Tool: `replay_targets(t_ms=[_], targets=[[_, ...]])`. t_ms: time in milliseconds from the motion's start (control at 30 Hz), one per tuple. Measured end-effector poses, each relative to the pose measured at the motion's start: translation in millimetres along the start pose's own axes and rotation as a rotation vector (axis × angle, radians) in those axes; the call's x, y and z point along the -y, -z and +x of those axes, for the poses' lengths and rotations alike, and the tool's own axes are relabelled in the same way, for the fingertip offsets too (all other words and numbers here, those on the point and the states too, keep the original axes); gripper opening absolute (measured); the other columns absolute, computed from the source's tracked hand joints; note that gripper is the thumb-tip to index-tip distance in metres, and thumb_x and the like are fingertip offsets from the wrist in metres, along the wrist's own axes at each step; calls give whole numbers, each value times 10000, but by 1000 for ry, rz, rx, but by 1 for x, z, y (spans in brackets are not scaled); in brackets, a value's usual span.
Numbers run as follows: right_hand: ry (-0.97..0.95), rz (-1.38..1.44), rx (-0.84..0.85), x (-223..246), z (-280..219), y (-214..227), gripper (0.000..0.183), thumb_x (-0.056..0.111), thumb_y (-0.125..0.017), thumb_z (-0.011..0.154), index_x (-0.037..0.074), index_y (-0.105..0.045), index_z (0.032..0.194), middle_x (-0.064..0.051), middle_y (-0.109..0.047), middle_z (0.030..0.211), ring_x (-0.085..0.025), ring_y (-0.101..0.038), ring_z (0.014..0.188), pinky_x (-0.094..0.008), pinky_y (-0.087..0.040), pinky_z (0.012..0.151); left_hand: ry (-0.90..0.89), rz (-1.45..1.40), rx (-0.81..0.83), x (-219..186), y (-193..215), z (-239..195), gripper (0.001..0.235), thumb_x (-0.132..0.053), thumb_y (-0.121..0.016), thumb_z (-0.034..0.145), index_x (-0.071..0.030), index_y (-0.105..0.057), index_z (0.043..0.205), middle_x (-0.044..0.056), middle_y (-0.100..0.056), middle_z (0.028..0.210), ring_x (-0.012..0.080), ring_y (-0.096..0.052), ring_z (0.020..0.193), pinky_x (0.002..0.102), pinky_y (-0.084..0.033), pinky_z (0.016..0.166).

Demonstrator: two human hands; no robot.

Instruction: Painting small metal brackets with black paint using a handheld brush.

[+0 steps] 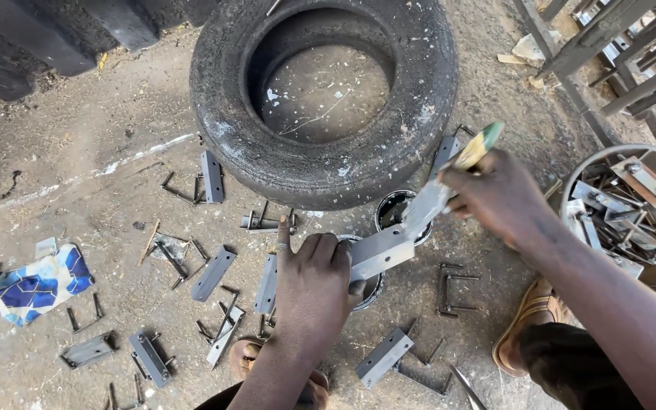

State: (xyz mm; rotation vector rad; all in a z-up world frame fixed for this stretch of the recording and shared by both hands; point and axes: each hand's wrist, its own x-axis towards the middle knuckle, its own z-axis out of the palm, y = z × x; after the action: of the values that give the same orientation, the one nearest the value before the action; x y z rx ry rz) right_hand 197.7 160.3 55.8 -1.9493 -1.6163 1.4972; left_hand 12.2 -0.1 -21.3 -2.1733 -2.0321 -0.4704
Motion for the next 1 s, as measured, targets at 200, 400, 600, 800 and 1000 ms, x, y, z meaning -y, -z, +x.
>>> replay_targets(t_ms=[200, 400, 600, 800, 1000], targets=[[-14, 374, 163, -10, 3, -2, 206, 64, -647, 979, -54, -624, 1147, -229, -689, 956, -310, -692, 786, -371, -602, 722, -67, -26, -61, -2, 2, 2, 271, -268, -874, 623, -101, -677, 707, 36, -642, 890, 181, -631, 824, 684, -258, 1209], [-10, 24, -4, 0, 4, 10, 230, 237, -594, 1038, 22, -648, 1102, -156, -718, 938, -235, -663, 751, -316, -495, 590, -38, -43, -1, 4, -3, -4, 414, -322, -905, 616, -67, -710, 877, 58, -654, 981, 247, -639, 1004, 704, -193, 1216], [-12, 24, 170, -5, -11, -9, 258, 220, -715, 958, -11, -649, 864, -213, -834, 919, -269, -779, 735, -327, -538, 574, 25, -19, 43, 6, -10, -2, 380, -386, -943, 615, -132, -714, 779, 10, -703, 887, 173, -662, 900, 719, -277, 1180], [76, 124, 24, 8, -15, 5, 131, 127, -607, 1035, 14, -646, 981, -152, -719, 907, -240, -704, 809, -349, -618, 802, 13, -8, 49, -1, -10, -3, 351, -391, -900, 654, -121, -728, 799, 29, -687, 925, 205, -652, 951, 693, -209, 1213], [-8, -22, 74, 11, -26, -11, 275, 238, -638, 984, 88, -647, 1215, -139, -763, 940, -204, -678, 704, -261, -456, 483, 44, 32, -24, 5, -10, 0, 460, -479, -923, 636, -99, -671, 693, 32, -650, 820, 239, -630, 856, 652, -346, 1140]])
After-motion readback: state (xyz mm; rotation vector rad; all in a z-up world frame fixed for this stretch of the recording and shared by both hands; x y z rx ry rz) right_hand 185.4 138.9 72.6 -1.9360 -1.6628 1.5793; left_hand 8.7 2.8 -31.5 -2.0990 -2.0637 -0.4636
